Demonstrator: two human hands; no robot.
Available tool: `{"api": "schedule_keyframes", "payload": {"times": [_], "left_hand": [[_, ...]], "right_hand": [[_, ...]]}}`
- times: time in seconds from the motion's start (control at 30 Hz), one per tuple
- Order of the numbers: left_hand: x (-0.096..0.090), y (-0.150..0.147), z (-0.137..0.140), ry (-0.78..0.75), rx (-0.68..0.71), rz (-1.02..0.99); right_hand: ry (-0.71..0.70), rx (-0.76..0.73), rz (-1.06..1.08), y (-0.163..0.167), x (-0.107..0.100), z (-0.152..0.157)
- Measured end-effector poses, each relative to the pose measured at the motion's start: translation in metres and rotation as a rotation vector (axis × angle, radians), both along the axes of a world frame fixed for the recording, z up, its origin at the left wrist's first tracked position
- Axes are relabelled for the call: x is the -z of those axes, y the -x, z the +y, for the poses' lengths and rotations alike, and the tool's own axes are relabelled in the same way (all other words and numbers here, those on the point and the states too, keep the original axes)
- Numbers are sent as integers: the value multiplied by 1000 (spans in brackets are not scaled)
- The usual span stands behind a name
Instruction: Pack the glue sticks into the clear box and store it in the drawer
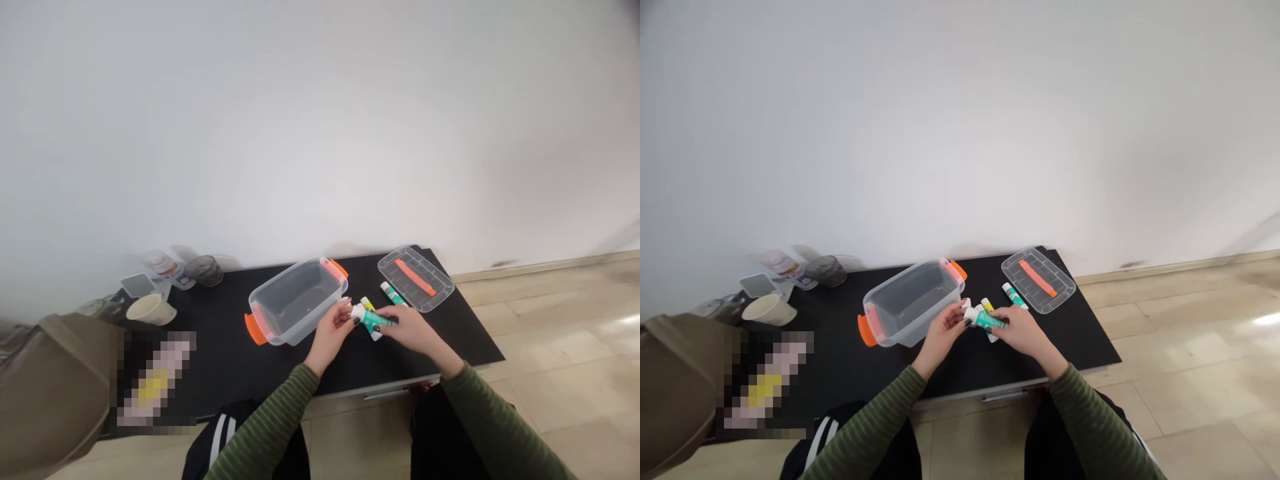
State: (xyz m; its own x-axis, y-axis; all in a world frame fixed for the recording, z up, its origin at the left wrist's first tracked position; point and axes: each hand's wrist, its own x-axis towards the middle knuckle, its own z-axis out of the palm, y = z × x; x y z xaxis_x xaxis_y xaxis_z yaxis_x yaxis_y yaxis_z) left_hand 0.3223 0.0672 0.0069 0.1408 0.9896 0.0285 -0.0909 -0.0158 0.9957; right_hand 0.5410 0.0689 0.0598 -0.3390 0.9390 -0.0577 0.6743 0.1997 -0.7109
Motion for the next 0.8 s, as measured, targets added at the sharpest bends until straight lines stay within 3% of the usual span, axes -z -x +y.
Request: {"api": "schedule_keyframes", "payload": {"times": [0.1, 0.17, 0.37, 0.6, 0.7, 0.8], "left_hand": [[15, -1, 7, -79, -99, 273], [25, -3, 9, -190, -91, 500], [41, -12, 8, -433, -25, 850], [37, -10, 6, -384, 15, 876], [28, -8, 5, -330, -2, 809], [18, -4, 4, -247, -60, 670]], "right_hand": [[-25, 186, -225, -5, 13, 14], [-28, 288, -386, -7, 23, 22], [35, 318, -613, 0, 36, 32], [33, 294, -655, 11, 40, 34], [-81, 300, -625, 18, 35, 30], [-172, 209, -564, 30, 31, 19]]}}
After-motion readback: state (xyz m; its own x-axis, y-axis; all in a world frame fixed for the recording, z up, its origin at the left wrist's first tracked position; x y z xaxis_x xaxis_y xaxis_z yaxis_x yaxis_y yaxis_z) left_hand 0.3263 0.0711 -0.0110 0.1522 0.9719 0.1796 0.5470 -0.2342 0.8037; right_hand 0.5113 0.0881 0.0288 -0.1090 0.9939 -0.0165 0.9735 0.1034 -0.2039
